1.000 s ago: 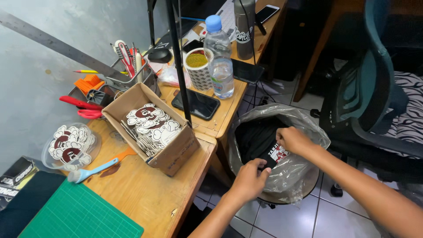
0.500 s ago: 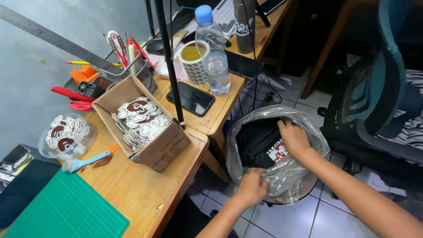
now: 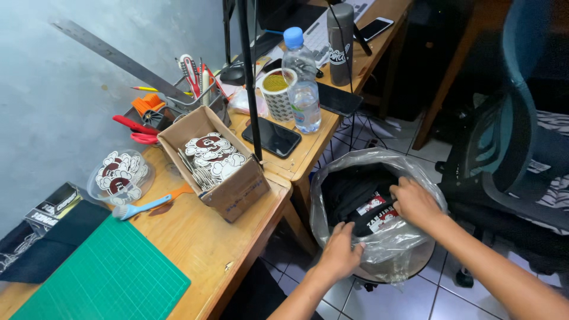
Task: The person places a black pouch with a graphic print into a clear plastic zip-lock bag, seals it, and then adds a folded black cloth item into the same bag. The packed bag is then placed into a green plastic basket.
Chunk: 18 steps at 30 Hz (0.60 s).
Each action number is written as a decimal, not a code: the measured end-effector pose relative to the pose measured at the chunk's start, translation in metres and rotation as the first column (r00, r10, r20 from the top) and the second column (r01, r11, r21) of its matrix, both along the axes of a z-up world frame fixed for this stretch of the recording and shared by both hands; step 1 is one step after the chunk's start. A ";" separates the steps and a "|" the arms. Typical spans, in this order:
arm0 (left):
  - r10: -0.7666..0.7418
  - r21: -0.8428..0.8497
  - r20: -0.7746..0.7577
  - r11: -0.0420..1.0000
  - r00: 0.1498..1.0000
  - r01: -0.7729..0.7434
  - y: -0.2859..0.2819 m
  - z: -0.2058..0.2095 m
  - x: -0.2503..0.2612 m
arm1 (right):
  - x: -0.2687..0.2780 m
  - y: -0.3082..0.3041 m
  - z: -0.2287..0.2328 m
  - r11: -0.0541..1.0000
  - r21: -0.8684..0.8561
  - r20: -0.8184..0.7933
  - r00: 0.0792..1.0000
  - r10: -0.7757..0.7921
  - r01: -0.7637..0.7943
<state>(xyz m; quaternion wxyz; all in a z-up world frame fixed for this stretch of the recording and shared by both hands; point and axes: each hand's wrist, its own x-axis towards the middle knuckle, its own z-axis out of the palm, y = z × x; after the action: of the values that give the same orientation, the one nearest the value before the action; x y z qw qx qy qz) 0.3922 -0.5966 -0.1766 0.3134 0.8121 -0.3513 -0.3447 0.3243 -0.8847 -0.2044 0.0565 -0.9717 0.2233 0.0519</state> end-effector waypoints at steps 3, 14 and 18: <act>0.018 0.018 -0.024 1.000 1.000 -0.017 -0.002 0.031 -0.001 | -0.013 -0.003 0.011 0.993 0.099 0.004 0.998 0.068 -0.068; 0.003 -0.028 0.129 1.000 0.992 0.001 -0.012 -0.039 0.010 | -0.031 0.023 0.057 0.960 0.229 0.103 0.984 0.142 -0.162; 0.013 0.107 0.051 0.994 0.999 -0.018 -0.007 -0.002 0.007 | -0.035 0.032 0.051 0.930 0.295 0.208 0.964 0.163 -0.221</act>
<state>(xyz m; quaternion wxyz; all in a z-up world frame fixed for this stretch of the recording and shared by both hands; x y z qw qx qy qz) 0.3989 -0.6039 -0.1786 0.2631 0.8389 -0.3339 -0.3400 0.2896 -0.8532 -0.1538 0.2256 -0.9680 0.1096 0.0045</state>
